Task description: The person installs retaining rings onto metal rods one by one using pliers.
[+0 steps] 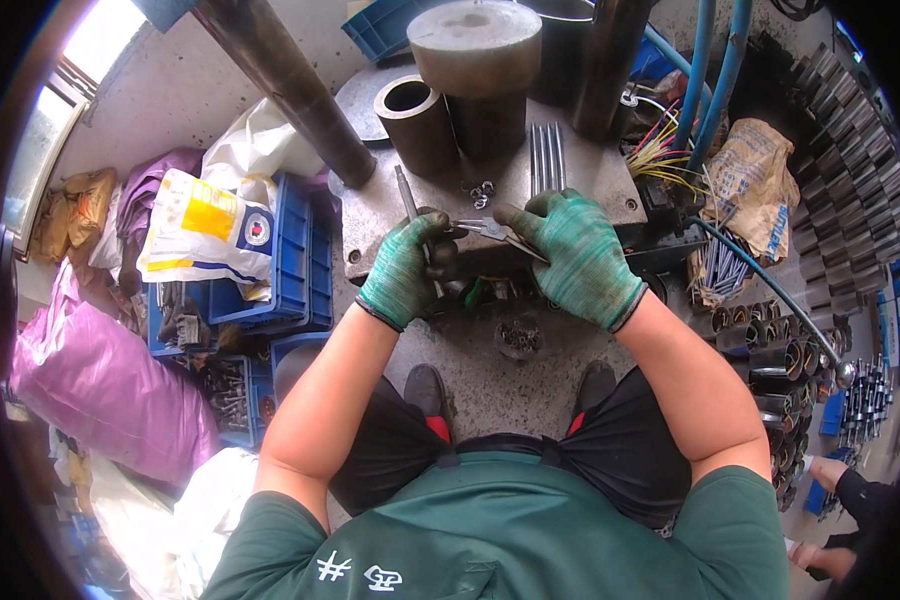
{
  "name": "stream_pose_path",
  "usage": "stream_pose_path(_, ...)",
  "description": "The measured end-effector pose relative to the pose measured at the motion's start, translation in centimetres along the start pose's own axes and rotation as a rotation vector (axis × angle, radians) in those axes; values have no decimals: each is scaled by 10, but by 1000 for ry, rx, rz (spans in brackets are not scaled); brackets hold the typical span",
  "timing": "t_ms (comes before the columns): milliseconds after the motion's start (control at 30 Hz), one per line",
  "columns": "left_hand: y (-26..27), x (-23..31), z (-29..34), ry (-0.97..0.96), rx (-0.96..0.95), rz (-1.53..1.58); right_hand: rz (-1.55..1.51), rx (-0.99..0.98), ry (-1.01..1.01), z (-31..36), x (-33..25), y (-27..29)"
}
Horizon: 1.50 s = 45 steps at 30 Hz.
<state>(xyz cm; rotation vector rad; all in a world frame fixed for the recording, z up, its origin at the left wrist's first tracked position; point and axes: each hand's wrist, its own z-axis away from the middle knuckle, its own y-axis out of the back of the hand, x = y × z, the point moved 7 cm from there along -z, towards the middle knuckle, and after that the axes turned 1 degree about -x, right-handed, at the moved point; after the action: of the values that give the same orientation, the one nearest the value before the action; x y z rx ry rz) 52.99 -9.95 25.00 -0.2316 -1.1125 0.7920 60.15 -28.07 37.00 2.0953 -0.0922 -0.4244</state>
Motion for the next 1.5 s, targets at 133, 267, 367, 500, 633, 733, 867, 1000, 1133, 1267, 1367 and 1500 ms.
stream_pose_path(133, -1, 2, 3, -35, -5, 41, 7, -52, -8, 0, -1, -4)
stream_pose_path(267, -5, 6, 7, -83, 2, -24, -17, -82, -30, 0, 0, -7)
stream_pose_path(367, 0, 9, 3, -145, -29, -145, 11, -79, -2, -1, -3, -4)
stream_pose_path(500, -13, 24, 19, -332, 35, -436, -214, -168, -295, 8, 24, -7)
stream_pose_path(633, -7, 36, 24, -594, 115, -814, -384, -102, -419, 11, 45, 1)
stream_pose_path(733, -8, 38, 24, -696, 98, -841, -409, -136, -452, 8, 43, 7)
stream_pose_path(867, -20, 43, 33, -752, 113, -1011, -459, -274, -506, 12, 47, 1)
stream_pose_path(1000, -23, 44, 37, -689, 88, -950, -581, -323, -486, 13, 48, 1)
stream_pose_path(1133, -22, 46, 37, -621, 24, -841, -592, -430, -501, 15, 54, 2)
stream_pose_path(1267, -20, 48, 38, -555, -32, -823, -541, -443, -462, 12, 51, 6)
stream_pose_path(1367, -23, 43, 36, -551, -82, -901, -491, -598, -418, 9, 40, 2)
stream_pose_path(1500, -33, 43, 40, -511, -160, -968, -507, -551, -345, 18, 42, -9)
